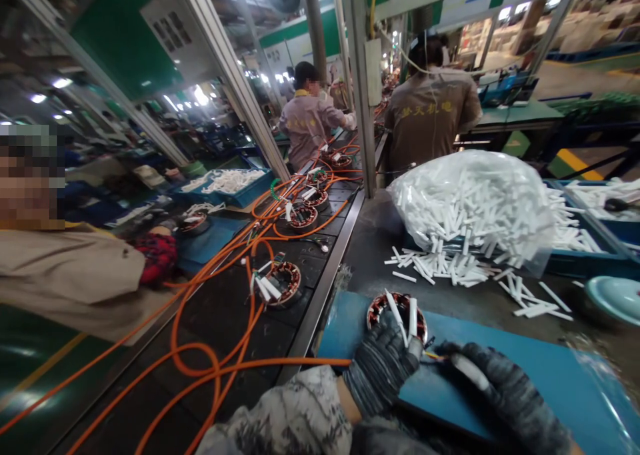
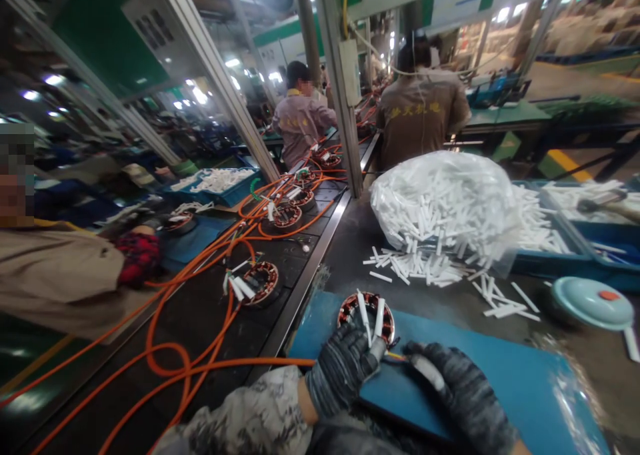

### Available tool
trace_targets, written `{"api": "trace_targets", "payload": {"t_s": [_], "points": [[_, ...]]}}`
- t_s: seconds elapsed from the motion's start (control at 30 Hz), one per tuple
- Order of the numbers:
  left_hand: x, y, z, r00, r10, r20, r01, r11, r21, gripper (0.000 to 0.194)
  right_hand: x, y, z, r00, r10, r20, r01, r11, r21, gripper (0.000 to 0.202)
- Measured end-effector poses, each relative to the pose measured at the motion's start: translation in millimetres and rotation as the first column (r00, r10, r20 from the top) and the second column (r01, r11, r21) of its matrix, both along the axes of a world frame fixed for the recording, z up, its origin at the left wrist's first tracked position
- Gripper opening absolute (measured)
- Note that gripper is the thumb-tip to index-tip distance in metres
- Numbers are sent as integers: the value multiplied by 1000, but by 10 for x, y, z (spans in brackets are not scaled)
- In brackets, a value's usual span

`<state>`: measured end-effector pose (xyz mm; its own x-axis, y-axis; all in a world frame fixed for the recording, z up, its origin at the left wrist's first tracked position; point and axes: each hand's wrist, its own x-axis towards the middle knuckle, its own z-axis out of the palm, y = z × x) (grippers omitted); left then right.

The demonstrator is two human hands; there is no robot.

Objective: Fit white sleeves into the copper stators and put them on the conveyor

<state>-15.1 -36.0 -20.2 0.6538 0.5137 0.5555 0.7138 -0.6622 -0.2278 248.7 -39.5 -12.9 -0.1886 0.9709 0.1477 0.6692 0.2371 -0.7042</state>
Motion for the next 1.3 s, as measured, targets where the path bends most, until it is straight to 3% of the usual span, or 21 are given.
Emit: {"api": "trace_targets", "payload": {"t_s": [0.03,0.13,0.23,0.27,0.37,0.47,0.57,0.67,0.77,0.83,0.9,1.0,1.1,1.3], "points": [[2,3,6,1000,-8,-5,8,1000,-8,33,104,4,28,999,-24,22,24,999,-24,40],[-7,0,26,999,-31,13,32,996,-82,35,514,80,157,957,-254,143,264,963,-55,43],[-20,26,-10,995,-42,87,53,990,-128,39,980,210,250,848,-472,239,463,881,98,48],[-18,49,-35,994,-37,105,51,990,-133,38,1110,257,264,828,-484,283,467,875,131,49],[25,150,-112,993,13,121,7,986,-166,35,1325,436,266,810,-430,398,415,901,127,40],[98,266,-122,987,54,149,-27,984,-179,31,1295,679,234,824,-276,495,281,957,65,30],[135,334,-33,974,60,220,-17,981,-192,26,1202,886,199,794,-169,584,190,981,25,26],[122,338,84,944,5,330,67,976,-206,25,1156,942,201,791,-201,578,208,977,56,23],[107,320,131,913,-18,407,113,971,-210,21,1026,786,269,809,-277,518,245,961,131,26],[107,314,114,914,6,406,94,970,-226,19,805,566,333,870,-313,382,269,949,165,32],[110,311,83,925,30,378,74,963,-260,20,497,315,378,959,-284,-4,284,956,73,34],[106,310,51,941,53,335,57,950,-308,23,75,66,378,928,-200,-315,175,979,-107,31],[97,312,52,948,60,313,47,945,-323,25,-93,63,321,867,-230,-441,136,963,-234,31],[108,316,112,965,74,252,17,941,-339,29,11,181,210,825,-262,-501,87,934,-345,38]]}}
